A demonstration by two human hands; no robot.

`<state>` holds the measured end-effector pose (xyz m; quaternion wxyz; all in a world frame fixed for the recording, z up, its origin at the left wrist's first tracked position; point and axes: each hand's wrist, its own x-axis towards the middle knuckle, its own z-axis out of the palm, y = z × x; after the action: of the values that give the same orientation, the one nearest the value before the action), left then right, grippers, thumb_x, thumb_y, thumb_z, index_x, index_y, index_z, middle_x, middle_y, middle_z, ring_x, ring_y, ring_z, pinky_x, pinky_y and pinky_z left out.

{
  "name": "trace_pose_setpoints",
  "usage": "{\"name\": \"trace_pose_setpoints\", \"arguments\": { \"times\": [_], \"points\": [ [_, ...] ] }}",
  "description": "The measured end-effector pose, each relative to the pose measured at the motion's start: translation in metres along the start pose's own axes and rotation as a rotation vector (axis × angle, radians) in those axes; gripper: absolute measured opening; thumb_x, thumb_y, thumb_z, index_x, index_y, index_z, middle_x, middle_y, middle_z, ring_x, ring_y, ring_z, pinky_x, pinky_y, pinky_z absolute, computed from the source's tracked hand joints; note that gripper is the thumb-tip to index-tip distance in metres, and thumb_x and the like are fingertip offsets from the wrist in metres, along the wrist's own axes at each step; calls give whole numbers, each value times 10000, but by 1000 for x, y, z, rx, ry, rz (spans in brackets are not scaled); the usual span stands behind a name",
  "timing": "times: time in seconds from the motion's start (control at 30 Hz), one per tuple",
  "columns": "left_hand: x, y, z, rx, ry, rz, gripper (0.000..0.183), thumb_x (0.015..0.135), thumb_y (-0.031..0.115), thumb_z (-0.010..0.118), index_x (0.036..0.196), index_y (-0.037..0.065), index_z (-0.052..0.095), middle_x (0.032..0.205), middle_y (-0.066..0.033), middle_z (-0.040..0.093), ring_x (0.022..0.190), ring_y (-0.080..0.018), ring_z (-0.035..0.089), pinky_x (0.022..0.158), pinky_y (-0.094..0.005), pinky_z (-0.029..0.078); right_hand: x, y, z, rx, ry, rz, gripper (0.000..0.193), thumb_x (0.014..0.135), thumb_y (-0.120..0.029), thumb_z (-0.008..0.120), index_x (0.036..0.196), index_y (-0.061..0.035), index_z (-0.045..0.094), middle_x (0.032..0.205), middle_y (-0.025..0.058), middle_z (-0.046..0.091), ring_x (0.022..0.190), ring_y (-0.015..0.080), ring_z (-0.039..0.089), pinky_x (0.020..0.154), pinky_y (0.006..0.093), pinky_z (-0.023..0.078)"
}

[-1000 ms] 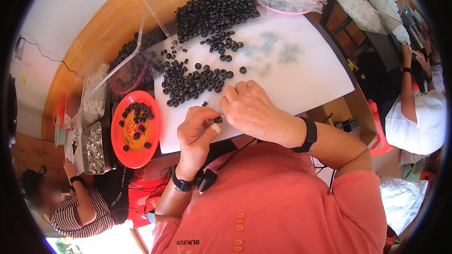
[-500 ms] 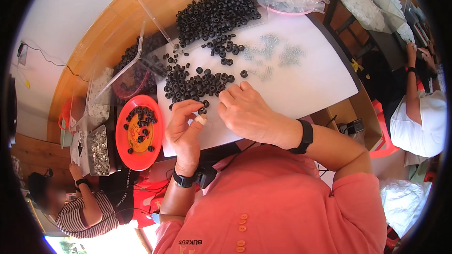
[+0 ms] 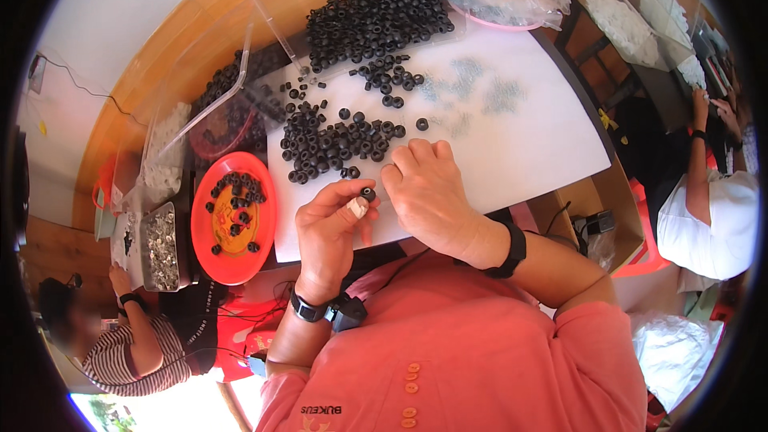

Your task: Manually assemble small black circular components by inserting and securing small pins.

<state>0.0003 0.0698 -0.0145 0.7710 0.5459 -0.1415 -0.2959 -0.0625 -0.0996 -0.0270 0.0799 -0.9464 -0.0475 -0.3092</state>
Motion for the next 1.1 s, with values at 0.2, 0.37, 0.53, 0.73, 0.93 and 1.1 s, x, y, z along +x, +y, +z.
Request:
{"name": "trace_pose_setpoints", "arguments": {
  "times": [0.2, 0.37, 0.53, 0.73, 0.93, 1.1],
  "points": [
    [4, -4, -3, -108, 8, -8, 226, 936, -13, 625, 1147, -90, 653, 972, -173, 698, 793, -195, 660, 560, -274, 506, 2, -1, 4, 21, 42, -20, 166, 673, -131, 703, 823, -73, 661, 893, 63, 550, 918, 265, 529, 764, 403, 370],
    [3, -6, -5, -136, -9, 17, 222, 926, -19, 636, 1138, -78, 655, 982, -175, 696, 803, -199, 662, 558, -275, 508, 5, -4, 3, -25, 42, 18, 152, 660, -138, 713, 787, -78, 656, 881, 62, 554, 912, 269, 535, 759, 406, 373],
    [4, -9, -5, -174, -25, 51, 210, 930, -33, 628, 1136, -65, 655, 999, -150, 702, 808, -178, 660, 558, -266, 508, 6, -6, 4, -35, 31, -4, 166, 641, -130, 720, 786, -87, 652, 865, 59, 550, 914, 273, 541, 762, 409, 374],
    [1, -10, -5, -135, -22, 25, 207, 944, -31, 617, 1148, -53, 651, 1001, -121, 702, 816, -150, 654, 556, -252, 507, 9, 3, -6, 441, 121, 111, 160, 722, -30, 727, 845, -81, 638, 870, 54, 584, 858, 264, 574, 732, 398, 398],
    [4, -9, -2, -93, -18, 6, 206, 944, -36, 608, 1146, -56, 646, 988, -135, 697, 799, -168, 660, 545, -261, 509, 18, 4, -13, 900, 38, 228, 99, 851, -6, 703, 931, -33, 651, 827, 71, 590, 762, 228, 606, 694, 332, 474],
    [4, -5, 0, -98, -1, -27, 196, 946, -50, 588, 1136, -64, 636, 975, -153, 695, 783, -188, 668, 533, -271, 515, 17, 3, -13, 1088, 12, 268, 60, 907, 8, 665, 965, -1, 655, 863, 61, 606, 825, 154, 645, 738, 287, 517]
  ]
}}
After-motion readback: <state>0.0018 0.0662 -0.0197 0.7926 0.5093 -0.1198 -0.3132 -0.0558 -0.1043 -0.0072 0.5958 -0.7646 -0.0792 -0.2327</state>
